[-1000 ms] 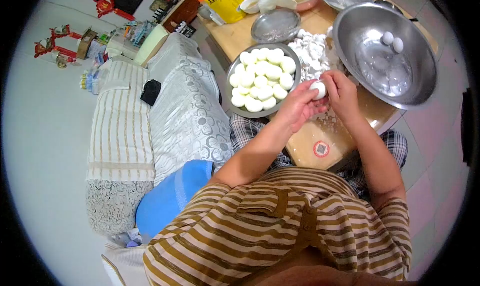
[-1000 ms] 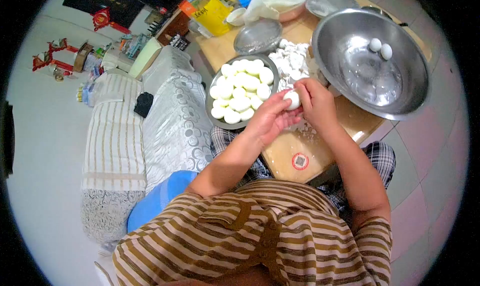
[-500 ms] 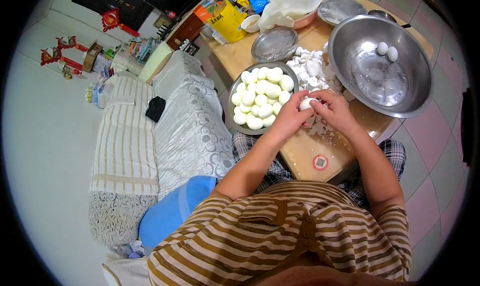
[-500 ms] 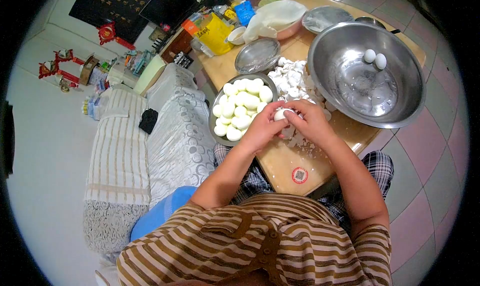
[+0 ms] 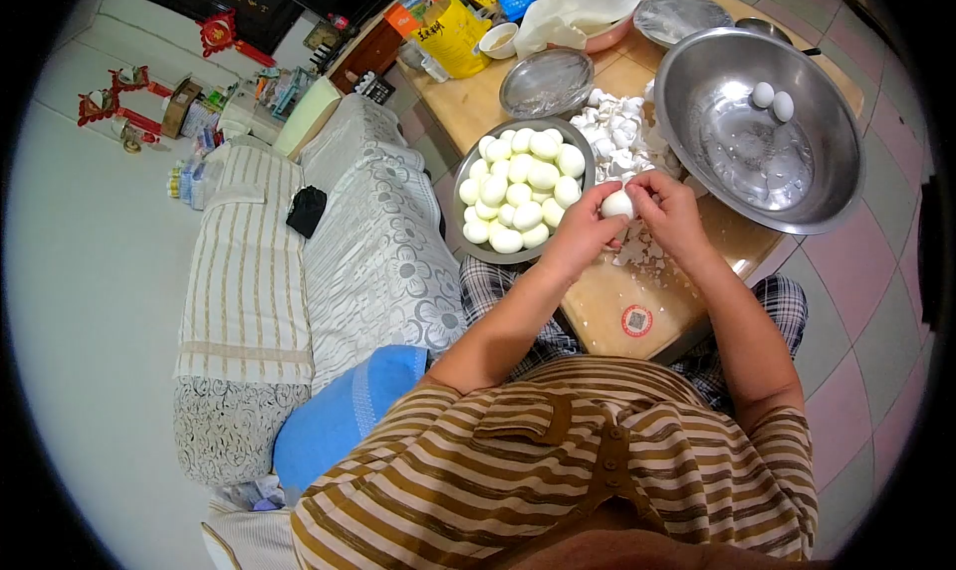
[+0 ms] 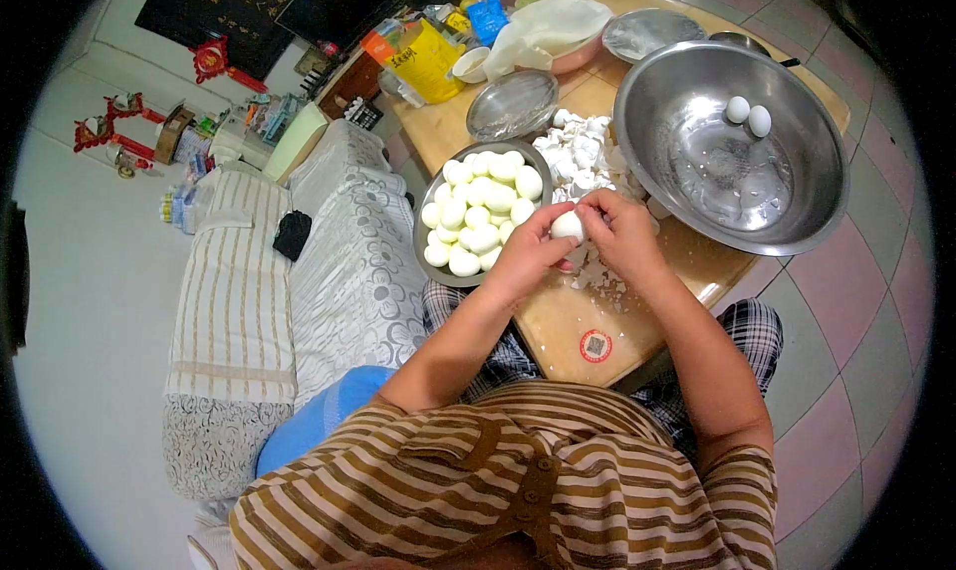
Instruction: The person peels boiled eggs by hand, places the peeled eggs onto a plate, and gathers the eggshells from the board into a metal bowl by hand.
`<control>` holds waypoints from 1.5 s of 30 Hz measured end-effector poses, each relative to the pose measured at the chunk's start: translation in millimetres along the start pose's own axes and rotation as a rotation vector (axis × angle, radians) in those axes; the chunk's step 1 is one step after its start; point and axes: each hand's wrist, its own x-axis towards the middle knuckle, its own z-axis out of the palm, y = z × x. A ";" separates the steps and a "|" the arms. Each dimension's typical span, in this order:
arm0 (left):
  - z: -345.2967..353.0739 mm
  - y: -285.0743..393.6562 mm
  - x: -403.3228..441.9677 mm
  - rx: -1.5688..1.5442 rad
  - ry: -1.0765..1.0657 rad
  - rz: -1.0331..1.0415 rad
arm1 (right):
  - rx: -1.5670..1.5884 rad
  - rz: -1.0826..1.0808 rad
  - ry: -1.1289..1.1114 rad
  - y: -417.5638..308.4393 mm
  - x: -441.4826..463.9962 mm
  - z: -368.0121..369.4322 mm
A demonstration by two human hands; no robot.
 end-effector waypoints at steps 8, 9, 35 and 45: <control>8.7 -2.5 -3.6 -0.098 0.015 -0.008 | -0.152 -0.056 0.129 4.7 1.2 1.4; 11.5 6.2 -6.5 -0.196 0.025 -0.052 | -0.156 -0.050 0.126 5.0 3.8 1.1; -21.3 -29.5 -52.5 0.231 0.138 0.341 | -0.474 -0.398 0.123 20.2 5.6 -2.4; -132.3 -34.9 -52.0 0.577 0.641 0.528 | -0.515 -0.485 0.119 12.7 3.8 -2.7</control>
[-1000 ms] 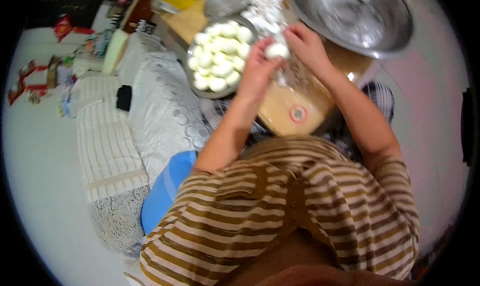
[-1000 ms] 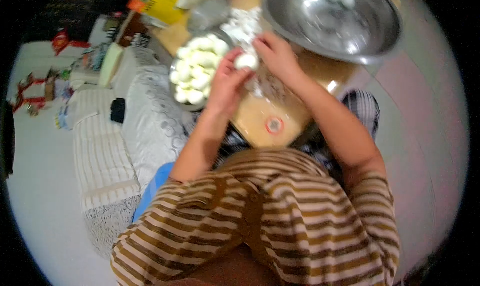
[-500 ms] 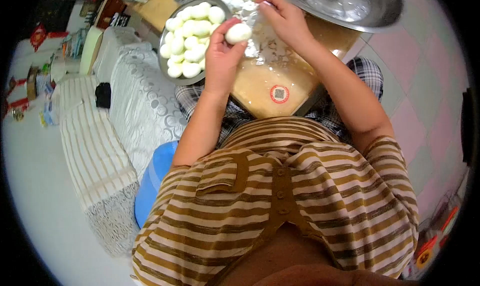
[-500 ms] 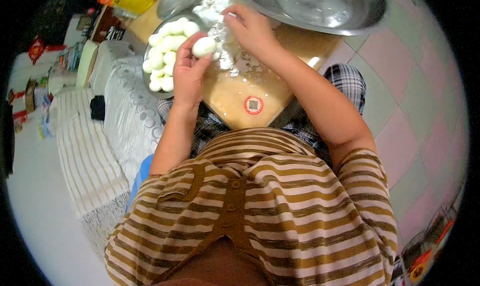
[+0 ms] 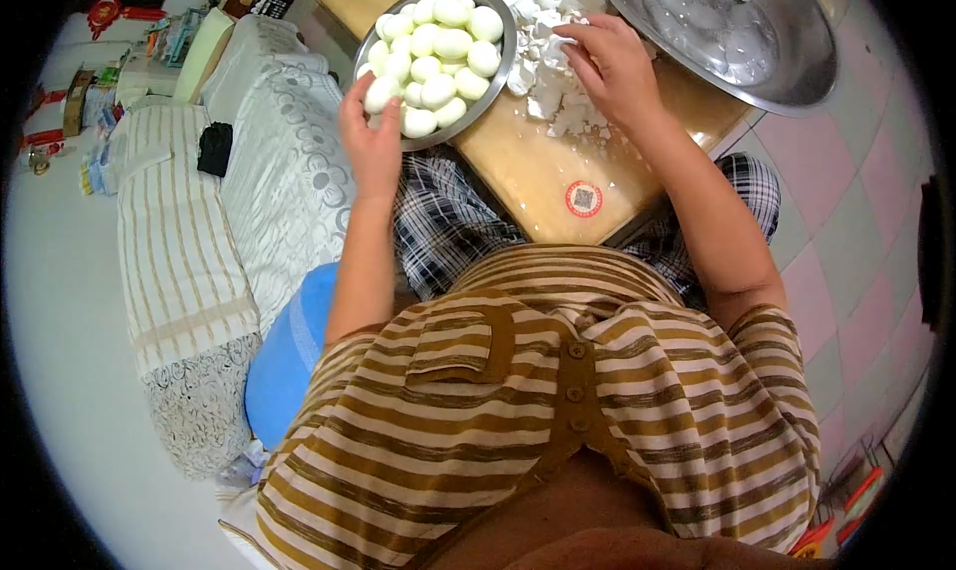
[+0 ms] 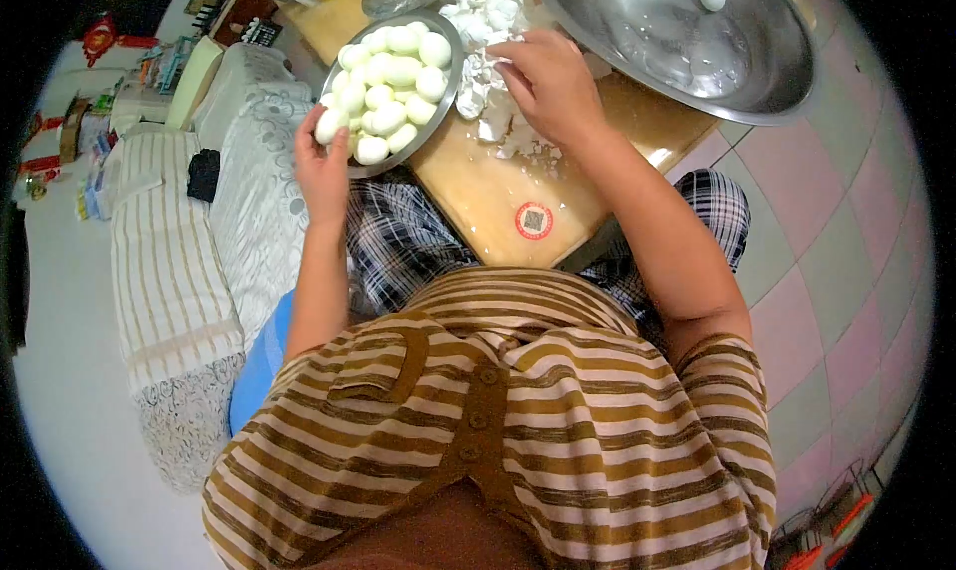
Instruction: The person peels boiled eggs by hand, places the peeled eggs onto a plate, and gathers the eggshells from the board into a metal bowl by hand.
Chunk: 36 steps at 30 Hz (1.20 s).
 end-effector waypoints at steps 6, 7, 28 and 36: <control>-3.7 -10.1 71.4 0.253 0.014 0.062 | -0.001 0.013 -0.029 0.3 -2.3 -2.4; 0.6 -18.0 81.1 0.323 0.035 0.084 | 0.030 0.035 -0.064 -0.4 -2.4 -3.1; 10.2 -91.1 120.5 -0.061 -0.152 -0.320 | -0.264 -0.101 -0.188 -30.1 -47.9 -41.5; 10.5 -77.8 109.1 0.002 -0.208 -0.281 | -0.211 -0.300 -0.221 -42.4 -28.3 -80.9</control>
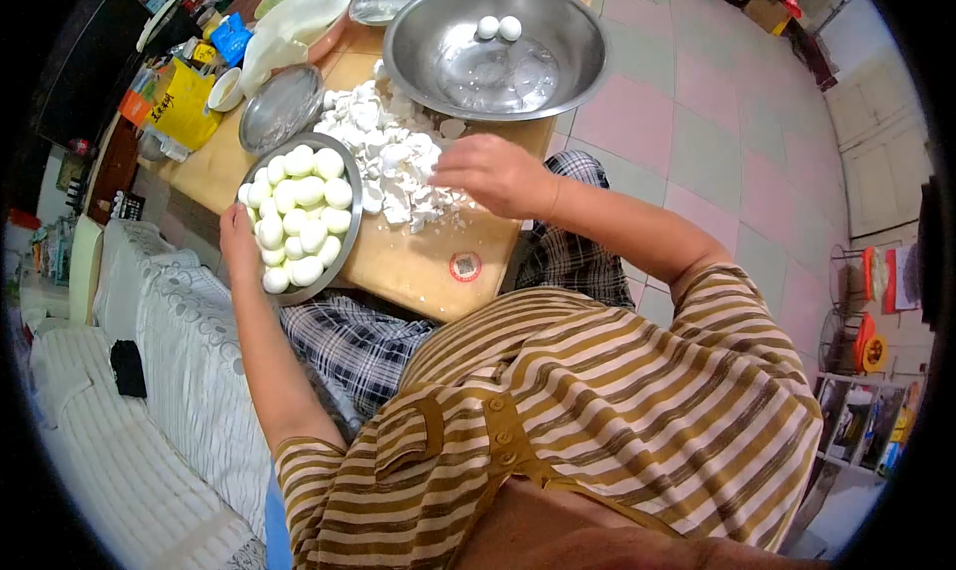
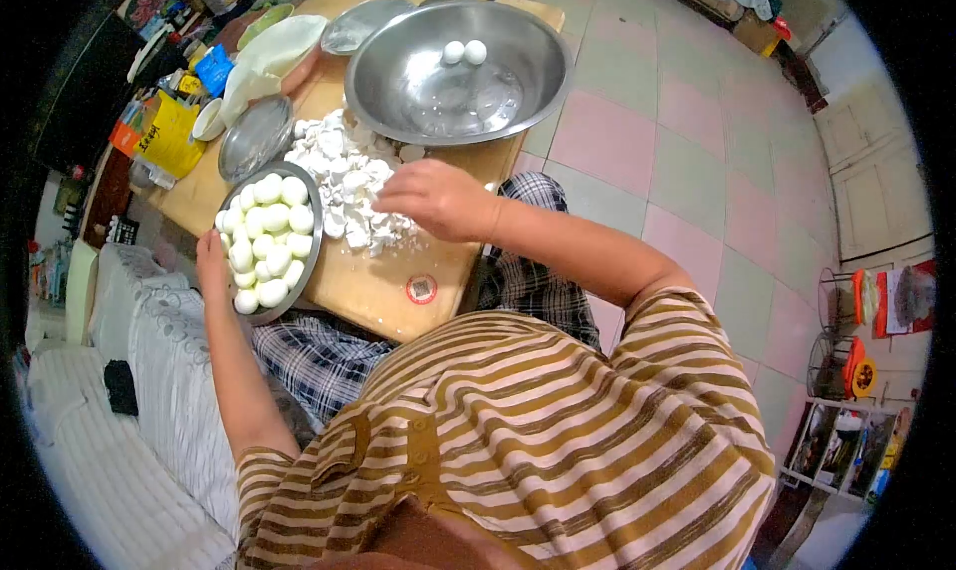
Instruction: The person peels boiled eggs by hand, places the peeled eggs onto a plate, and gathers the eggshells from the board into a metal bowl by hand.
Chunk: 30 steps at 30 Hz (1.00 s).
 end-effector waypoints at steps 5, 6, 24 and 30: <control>-9.0 -26.6 8.9 -0.025 0.199 0.096 | 0.044 0.577 0.106 61.3 27.5 -28.9; -14.1 -23.6 6.9 0.030 0.337 0.169 | 0.179 0.795 0.151 81.9 34.7 -34.1; 92.9 42.6 -188.9 -0.386 -0.320 0.169 | -0.540 1.279 -0.431 309.4 11.1 -3.4; 110.9 25.7 -190.3 -0.387 -0.383 0.039 | -0.128 1.267 -0.341 258.1 28.3 -29.5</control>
